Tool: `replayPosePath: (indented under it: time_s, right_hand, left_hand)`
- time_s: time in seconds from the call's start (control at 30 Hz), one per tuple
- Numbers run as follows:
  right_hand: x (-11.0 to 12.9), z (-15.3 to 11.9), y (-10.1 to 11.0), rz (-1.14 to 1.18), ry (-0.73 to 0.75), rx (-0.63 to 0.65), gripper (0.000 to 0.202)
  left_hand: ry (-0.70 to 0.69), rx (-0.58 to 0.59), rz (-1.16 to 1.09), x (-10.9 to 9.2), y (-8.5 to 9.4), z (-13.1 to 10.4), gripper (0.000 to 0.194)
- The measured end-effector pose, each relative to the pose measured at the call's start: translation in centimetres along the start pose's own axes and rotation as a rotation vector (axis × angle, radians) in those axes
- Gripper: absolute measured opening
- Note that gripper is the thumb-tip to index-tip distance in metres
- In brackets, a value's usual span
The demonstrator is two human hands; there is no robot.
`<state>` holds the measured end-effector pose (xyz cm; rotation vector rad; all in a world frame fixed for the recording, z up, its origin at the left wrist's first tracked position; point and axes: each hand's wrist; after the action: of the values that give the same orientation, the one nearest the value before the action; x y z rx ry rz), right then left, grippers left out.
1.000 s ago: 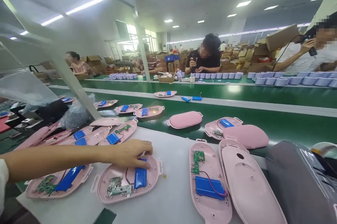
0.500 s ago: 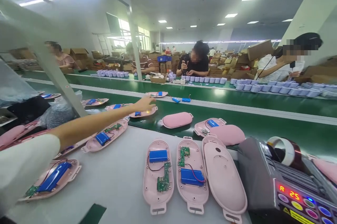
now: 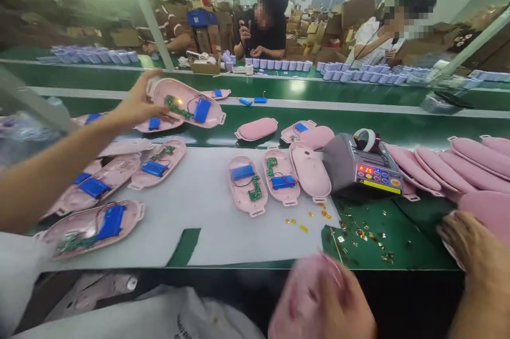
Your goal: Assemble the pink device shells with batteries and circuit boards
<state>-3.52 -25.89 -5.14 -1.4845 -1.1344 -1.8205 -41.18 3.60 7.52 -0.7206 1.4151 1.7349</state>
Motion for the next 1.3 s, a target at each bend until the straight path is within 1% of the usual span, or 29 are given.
replayPosePath:
  time_s: [0.03, 0.07, 0.1, 0.13, 0.17, 0.2, 0.23, 0.27, 0.3, 0.33, 0.4, 0.43, 0.5, 0.53, 0.57, 0.63, 0.7, 0.77, 0.83, 0.9, 0.97, 1.0, 1.03, 1.1, 1.17, 1.2, 1.23, 1.27, 1.3]
  right_hand:
    - [1.1, 0.7, -2.1, -0.016, 0.037, 0.052, 0.029]
    - [2.4, 1.7, -4.5, -0.036, 0.096, 0.137, 0.031]
    - [3.8, 2.9, -7.0, -0.059, 0.171, 0.245, 0.034]
    - [5.2, 4.1, -9.7, -0.089, 0.252, 0.369, 0.035]
    - [6.5, 5.1, -12.2, -0.124, 0.332, 0.495, 0.036]
    - [7.5, 5.9, -14.5, -0.161, 0.4, 0.606, 0.036]
    - [8.2, 6.4, -16.6, -0.198, 0.449, 0.694, 0.035]
    - [8.6, 6.7, -18.3, -0.232, 0.477, 0.764, 0.034]
    - [8.6, 6.9, -19.5, -0.268, 0.493, 0.829, 0.034]
    - [8.4, 6.9, -20.4, -0.311, 0.501, 0.886, 0.035]
    - [7.8, 6.8, -21.3, -0.422, 0.505, 0.954, 0.04]
    - [7.6, 6.7, -21.4, -0.49, 0.506, 0.965, 0.042]
    - [7.3, 6.6, -21.3, -0.615, 0.501, 0.942, 0.045]
    - [7.3, 6.7, -21.0, -0.656, 0.498, 0.929, 0.044]
    - [7.4, 6.8, -20.6, -0.671, 0.499, 0.924, 0.042]
    - [7.9, 7.1, -19.6, -0.636, 0.52, 0.898, 0.04]
    - [8.6, 7.3, -18.3, -0.603, 0.544, 0.859, 0.042]
    - [9.3, 7.3, -16.9, -0.632, 0.555, 0.846, 0.047]
    - [9.9, 7.1, -16.0, -0.702, 0.588, 0.847, 0.047]
    - [10.3, 6.6, -15.7, -0.777, 0.691, 0.818, 0.042]
    - [10.5, 5.9, -16.3, -0.856, 0.825, 0.781, 0.037]
    - [10.6, 5.5, -16.9, -0.885, 0.887, 0.776, 0.035]
    - [10.8, 5.1, -17.6, -0.898, 0.942, 0.78, 0.035]
    - [11.3, 4.2, -19.2, -0.856, 1.02, 0.796, 0.035]
    - [11.9, 3.6, -20.6, -0.741, 1.04, 0.841, 0.035]
    - [12.2, 3.3, -21.2, -0.684, 1.024, 0.869, 0.035]
    - [12.4, 3.2, -21.7, -0.638, 0.992, 0.891, 0.034]
    - [12.5, 3.1, -22.2, -0.609, 0.951, 0.907, 0.034]
    - [12.6, 3.1, -22.6, -0.599, 0.906, 0.918, 0.034]
  left_hand:
    - [0.02, -0.064, -0.113, 0.3, 0.3, -3.7, 0.078]
    - [0.063, -0.121, -0.232, 0.7, 0.1, -7.7, 0.074]
    - [0.151, -0.108, -0.348, 1.2, -0.5, -11.6, 0.071]
    - [0.252, -0.068, -0.469, 1.9, -1.6, -15.4, 0.068]
    - [0.343, -0.034, -0.562, 2.6, -2.8, -18.6, 0.068]
    - [0.431, 0.028, -0.615, 3.3, -4.1, -21.4, 0.069]
    - [0.487, 0.074, -0.636, 4.0, -5.2, -23.6, 0.066]
    - [0.509, 0.089, -0.607, 4.5, -6.0, -25.3, 0.064]
    - [0.487, 0.085, -0.526, 4.9, -6.4, -26.6, 0.063]
    - [0.426, 0.062, -0.401, 5.2, -6.5, -27.5, 0.065]
    - [0.241, 0.027, -0.071, 5.3, -5.9, -28.2, 0.065]
    - [0.146, 0.039, 0.095, 5.2, -5.5, -28.0, 0.059]
    - [0.021, 0.12, 0.367, 4.8, -4.8, -27.0, 0.037]
    - [-0.016, 0.171, 0.468, 4.6, -4.6, -26.2, 0.027]
    - [-0.041, 0.214, 0.542, 4.4, -4.5, -25.4, 0.021]
    - [-0.084, 0.28, 0.606, 4.1, -4.6, -23.8, 0.018]
    - [-0.142, 0.332, 0.58, 4.1, -4.7, -22.4, 0.013]
    - [-0.182, 0.389, 0.498, 4.5, -4.8, -21.4, 0.01]
    - [-0.147, 0.416, 0.316, 5.2, -4.8, -20.8, 0.014]
    - [-0.048, 0.343, 0.032, 6.0, -4.7, -20.8, 0.014]
    - [0.011, 0.199, -0.22, 6.6, -4.7, -21.3, 0.012]
    - [-0.012, 0.129, -0.284, 6.8, -4.8, -21.7, 0.013]
    - [-0.071, 0.067, -0.304, 7.0, -5.0, -22.1, 0.014]
    - [-0.238, -0.075, -0.245, 7.1, -5.5, -22.9, 0.016]
    - [-0.357, -0.234, -0.16, 7.2, -6.1, -23.3, 0.013]
    - [-0.361, -0.289, -0.158, 7.3, -6.4, -23.3, 0.011]
    - [-0.318, -0.323, -0.196, 7.3, -6.6, -23.3, 0.007]
    - [-0.235, -0.328, -0.279, 7.3, -6.8, -23.2, 0.003]
    - [-0.126, -0.305, -0.4, 7.3, -6.8, -23.1, 0.011]
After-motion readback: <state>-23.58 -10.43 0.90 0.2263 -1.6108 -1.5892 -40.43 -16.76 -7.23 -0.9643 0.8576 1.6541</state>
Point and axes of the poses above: each hand's wrist, its own z-axis towards the middle knuckle, its own y-axis out of the back of the hand, x = y × z, and after that the axes turned 1 degree about -z, right-handed
